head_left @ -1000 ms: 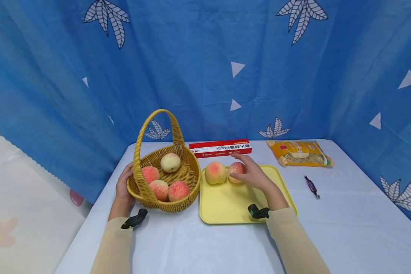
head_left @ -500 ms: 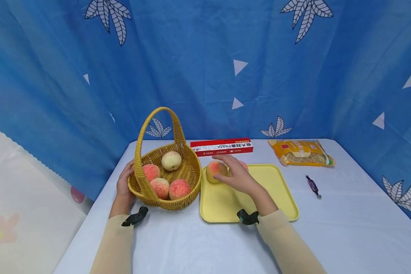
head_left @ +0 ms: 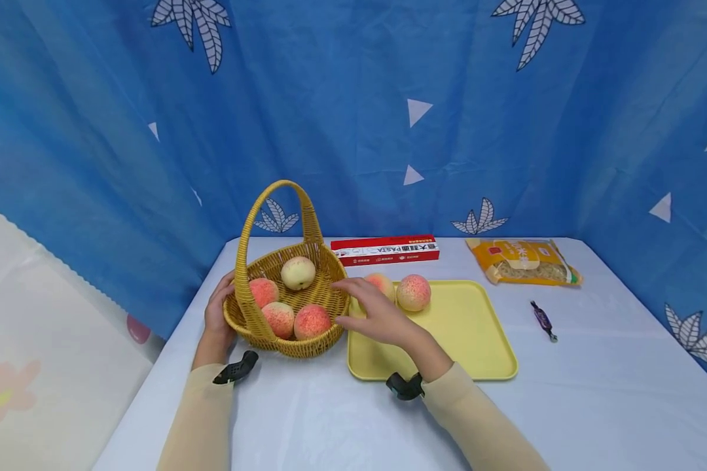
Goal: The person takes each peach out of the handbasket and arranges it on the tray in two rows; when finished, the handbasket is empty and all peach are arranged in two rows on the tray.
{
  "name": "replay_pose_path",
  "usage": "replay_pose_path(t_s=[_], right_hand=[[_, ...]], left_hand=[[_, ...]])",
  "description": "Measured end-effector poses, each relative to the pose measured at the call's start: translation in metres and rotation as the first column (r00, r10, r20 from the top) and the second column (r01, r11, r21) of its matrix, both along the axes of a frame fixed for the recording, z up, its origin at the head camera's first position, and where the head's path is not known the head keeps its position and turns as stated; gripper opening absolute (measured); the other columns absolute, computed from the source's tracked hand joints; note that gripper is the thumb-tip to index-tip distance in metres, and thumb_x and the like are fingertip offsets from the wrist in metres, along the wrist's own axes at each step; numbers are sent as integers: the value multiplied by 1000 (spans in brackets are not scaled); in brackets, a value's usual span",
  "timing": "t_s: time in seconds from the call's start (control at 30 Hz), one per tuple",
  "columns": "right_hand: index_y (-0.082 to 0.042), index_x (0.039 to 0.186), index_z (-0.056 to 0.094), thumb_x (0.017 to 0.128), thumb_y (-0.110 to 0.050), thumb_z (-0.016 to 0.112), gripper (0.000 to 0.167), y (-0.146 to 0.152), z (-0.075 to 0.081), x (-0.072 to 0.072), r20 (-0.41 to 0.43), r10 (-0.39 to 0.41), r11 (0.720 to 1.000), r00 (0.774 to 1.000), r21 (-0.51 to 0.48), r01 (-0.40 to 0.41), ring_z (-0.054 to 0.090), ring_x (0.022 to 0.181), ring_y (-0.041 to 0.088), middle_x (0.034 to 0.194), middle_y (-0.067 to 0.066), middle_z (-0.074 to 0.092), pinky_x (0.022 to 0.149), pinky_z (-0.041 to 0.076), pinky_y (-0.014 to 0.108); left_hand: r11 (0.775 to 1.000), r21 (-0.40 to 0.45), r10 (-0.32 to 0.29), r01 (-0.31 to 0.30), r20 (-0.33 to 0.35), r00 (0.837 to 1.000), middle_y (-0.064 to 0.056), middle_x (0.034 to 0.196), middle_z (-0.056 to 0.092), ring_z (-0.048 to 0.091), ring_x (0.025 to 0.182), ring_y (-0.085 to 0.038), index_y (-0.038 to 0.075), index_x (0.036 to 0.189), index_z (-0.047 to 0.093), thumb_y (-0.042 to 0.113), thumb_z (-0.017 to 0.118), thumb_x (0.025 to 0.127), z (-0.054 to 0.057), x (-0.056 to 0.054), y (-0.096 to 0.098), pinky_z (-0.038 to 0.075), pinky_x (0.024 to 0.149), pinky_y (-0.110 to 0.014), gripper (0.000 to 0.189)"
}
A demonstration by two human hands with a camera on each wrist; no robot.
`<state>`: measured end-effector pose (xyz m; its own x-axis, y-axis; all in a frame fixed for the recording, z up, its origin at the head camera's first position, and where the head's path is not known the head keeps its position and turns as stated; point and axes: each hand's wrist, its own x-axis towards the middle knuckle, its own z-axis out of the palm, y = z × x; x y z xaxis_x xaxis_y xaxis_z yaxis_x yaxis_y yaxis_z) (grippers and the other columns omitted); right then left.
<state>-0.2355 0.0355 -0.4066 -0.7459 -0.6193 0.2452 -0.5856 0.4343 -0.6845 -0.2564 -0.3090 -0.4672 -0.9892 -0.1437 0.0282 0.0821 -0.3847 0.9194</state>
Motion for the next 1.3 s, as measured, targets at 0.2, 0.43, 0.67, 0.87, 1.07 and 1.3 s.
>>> replay_pose_path(t_s=[0.2,0.43,0.67,0.87,1.07,1.3], right_hand=[[-21,146,50,94,-34,69,57,-16,4,-2,-21,22,995,1000,94,-20,44,140,23,150,1,48,113,41,48],[-25,144,52,96,-42,65,52,-35,2,-14,-73,66,975,995,217,-49,47,138,19,145,-4,53,113,40,45],[-26,144,52,95,-49,63,56,-45,-3,-22,-102,96,941,990,334,-57,47,140,16,146,-6,56,121,28,45],[-24,143,54,93,-54,63,59,-48,1,-25,-121,138,907,983,415,-77,51,137,15,144,-4,58,120,27,46],[-22,145,53,93,-54,62,61,-51,7,-25,-78,156,870,985,482,-100,51,137,14,146,-3,57,118,29,45],[-22,146,52,94,-55,61,62,-56,10,-24,-61,146,832,987,548,-89,55,133,13,145,-6,58,115,30,44]], left_hand=[[1000,8,-9,8,10,1000,7,132,53,56,109,-5,24,138,51,16,30,106,1,-1,0,48,95,-14,40],[1000,16,-13,13,1,1000,8,129,55,56,107,-4,25,137,51,17,30,106,0,0,-1,48,94,-15,38],[1000,14,-9,9,7,1000,7,132,54,57,108,-4,26,137,52,18,31,106,-1,1,1,48,94,-14,38],[1000,-1,-21,21,-29,999,7,128,56,57,105,-4,25,137,51,18,30,106,-1,-1,0,48,93,-15,38],[1000,13,-21,22,-28,999,9,125,57,57,102,-4,26,134,53,17,31,106,-1,0,0,49,91,-15,37],[999,29,-17,17,-12,1000,6,131,56,58,102,-4,25,136,52,17,31,107,0,1,1,50,90,-15,37]])
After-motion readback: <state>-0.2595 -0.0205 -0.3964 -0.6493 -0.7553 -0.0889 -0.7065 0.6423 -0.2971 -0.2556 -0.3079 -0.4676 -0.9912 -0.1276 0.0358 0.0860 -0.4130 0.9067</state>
